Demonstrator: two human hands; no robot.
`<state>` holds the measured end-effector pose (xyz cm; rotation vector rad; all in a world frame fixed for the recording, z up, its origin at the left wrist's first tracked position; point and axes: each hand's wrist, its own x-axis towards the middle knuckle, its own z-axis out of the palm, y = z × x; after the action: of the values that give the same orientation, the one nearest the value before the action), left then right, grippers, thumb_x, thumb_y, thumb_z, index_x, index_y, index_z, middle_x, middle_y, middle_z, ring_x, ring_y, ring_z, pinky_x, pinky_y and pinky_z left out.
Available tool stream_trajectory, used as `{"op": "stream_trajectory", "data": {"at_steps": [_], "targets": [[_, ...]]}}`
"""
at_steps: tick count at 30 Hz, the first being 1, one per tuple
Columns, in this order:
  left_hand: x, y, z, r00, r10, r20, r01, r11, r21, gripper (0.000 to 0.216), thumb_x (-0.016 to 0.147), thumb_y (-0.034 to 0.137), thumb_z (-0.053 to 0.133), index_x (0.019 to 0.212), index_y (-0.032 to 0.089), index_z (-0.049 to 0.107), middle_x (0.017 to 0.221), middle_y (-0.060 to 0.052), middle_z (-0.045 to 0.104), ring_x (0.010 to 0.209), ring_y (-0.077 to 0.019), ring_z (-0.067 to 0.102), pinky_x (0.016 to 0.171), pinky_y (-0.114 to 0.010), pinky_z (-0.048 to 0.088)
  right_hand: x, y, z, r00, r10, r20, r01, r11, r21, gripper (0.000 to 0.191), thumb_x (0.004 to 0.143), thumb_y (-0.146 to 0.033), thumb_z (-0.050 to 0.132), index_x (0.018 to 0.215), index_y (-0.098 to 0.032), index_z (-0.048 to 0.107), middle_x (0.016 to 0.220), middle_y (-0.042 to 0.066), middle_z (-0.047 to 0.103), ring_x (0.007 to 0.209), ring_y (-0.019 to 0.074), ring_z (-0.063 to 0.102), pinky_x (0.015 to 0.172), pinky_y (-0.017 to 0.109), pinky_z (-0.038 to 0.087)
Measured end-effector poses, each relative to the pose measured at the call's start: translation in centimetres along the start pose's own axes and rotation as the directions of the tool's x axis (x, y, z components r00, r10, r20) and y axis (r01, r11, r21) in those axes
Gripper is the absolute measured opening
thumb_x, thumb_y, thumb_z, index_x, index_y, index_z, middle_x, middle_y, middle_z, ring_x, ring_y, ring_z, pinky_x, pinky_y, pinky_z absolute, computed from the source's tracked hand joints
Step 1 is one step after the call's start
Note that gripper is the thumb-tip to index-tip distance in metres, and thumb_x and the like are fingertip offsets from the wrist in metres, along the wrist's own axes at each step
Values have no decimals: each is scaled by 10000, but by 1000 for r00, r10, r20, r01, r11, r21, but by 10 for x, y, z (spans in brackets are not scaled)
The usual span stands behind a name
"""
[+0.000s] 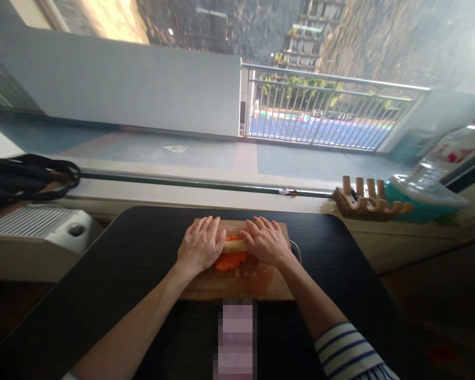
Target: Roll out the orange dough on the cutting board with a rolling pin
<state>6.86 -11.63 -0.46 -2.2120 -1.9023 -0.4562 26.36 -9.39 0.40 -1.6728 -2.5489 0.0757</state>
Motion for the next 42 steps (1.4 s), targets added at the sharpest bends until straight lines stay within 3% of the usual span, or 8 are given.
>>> {"op": "stream_trajectory", "data": {"at_steps": [11,24,33,42], "targets": [[17,-4,1,1000,7,24,-5,999,-53,508,936,379,313,1295,85,520,1306,-158,582,1239,-286,500,1015,-462,389,8,-1,-5,1000,19,10,-19,999,-30,455,992,-429,209,1300,-269,504,1395,53,504,1320,209,388,1045,393,314],[28,-8,5,1000,28,-8,-29,996,-83,434,920,341,333,1204,117,573,1217,-140,638,1152,-269,559,937,-431,429,24,5,2,995,92,39,-94,994,62,442,978,-378,245,1304,-261,519,1384,50,523,1284,214,431,1053,434,303],[7,-5,2,993,114,-32,-116,991,-64,462,934,361,314,1225,126,586,1241,-142,627,1183,-282,540,1005,-471,390,-2,-5,6,986,94,-138,-98,995,-19,456,983,-375,246,1349,-247,486,1418,93,486,1334,261,377,1090,523,224],[-18,2,-5,990,141,6,-140,987,-82,504,942,364,303,1276,83,555,1287,-153,599,1204,-272,541,1055,-442,380,-30,-15,8,981,58,-187,-60,998,-6,454,985,-347,243,1313,-204,522,1426,94,478,1347,242,368,1129,514,137]]}}
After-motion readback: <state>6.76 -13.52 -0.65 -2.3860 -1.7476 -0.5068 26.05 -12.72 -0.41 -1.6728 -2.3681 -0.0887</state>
